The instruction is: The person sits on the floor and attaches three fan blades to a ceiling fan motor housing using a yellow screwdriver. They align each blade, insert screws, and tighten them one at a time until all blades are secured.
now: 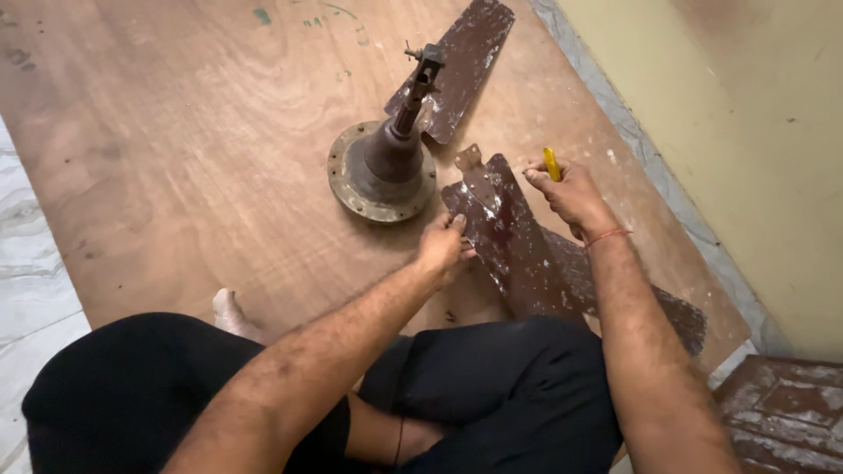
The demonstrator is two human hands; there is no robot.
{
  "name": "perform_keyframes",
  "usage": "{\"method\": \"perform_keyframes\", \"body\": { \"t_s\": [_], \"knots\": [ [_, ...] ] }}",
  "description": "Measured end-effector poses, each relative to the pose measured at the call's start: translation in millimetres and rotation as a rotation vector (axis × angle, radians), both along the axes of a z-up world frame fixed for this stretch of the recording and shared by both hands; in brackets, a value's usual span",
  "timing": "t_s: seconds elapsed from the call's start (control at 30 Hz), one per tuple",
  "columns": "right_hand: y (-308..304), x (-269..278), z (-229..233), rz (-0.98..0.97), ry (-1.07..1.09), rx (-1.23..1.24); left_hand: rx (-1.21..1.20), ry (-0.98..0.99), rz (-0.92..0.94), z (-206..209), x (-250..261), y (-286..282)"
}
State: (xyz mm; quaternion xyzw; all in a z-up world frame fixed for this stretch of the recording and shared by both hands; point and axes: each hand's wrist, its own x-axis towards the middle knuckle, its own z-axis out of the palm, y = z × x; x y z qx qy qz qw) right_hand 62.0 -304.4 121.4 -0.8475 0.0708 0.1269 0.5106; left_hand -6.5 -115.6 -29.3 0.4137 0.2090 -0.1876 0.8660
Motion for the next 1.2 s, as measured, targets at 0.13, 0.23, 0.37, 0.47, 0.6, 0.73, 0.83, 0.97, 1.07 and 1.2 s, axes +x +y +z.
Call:
{"method": "perform_keyframes", "body": {
  "t_s": [0.13, 0.23, 0.37, 0.47, 0.6, 0.73, 0.83, 0.97, 1.07, 1.2],
  "knots": [
    [-6.3, -2.0, -1.3, 0.085, 0.238, -0.029, -0.046, -0.011, -0.034, 18.7, -8.9, 16.9],
    [-10.7, -2.0, -7.8, 0.262, 0.354, -0.144, -0.036, -0.006, -0.005, 24.0, -11.0, 21.4],
    [-15.3, -1.6, -18.0, 0.274, 0.441, 0.038, -0.079, -0.031, -0.059, 23.0, -13.7, 34.5],
    [-19.7, -0.7, -23.4, 0.264, 0.465, 0.013, -0.021, 0.054, -0.192, 24.3, -5.0, 59.1],
    [-20.3, 2.7, -26.5, 0.293, 0.474, 0.007, 0.279, 0.075, -0.429, 29.3, 19.2, 130.0],
    [-19.7, 1.0, -26.9, 0.282, 0.534, 0.034, 0.644, 0.243, -0.034, 22.2, 38.5, 201.8],
    [-18.7, 1.6, -31.3, 0.322, 0.511, -0.140, 0.727, 0.202, 0.241, 4.0, 47.9, 215.6],
    [-20.7, 0.6, -47.9, 0.270, 0.566, -0.092, 0.416, 0.252, 0.205, -23.5, 55.1, 197.8],
    [-28.2, 1.2, -63.0, 0.288, 0.613, -0.105, 0.362, 0.165, 0.263, -41.9, 48.7, 182.8],
    [-31.6, 6.1, -75.2, 0.341, 0.662, -0.265, 0.439, 0.212, 0.327, -48.0, 44.7, 169.7]
  ]
}}
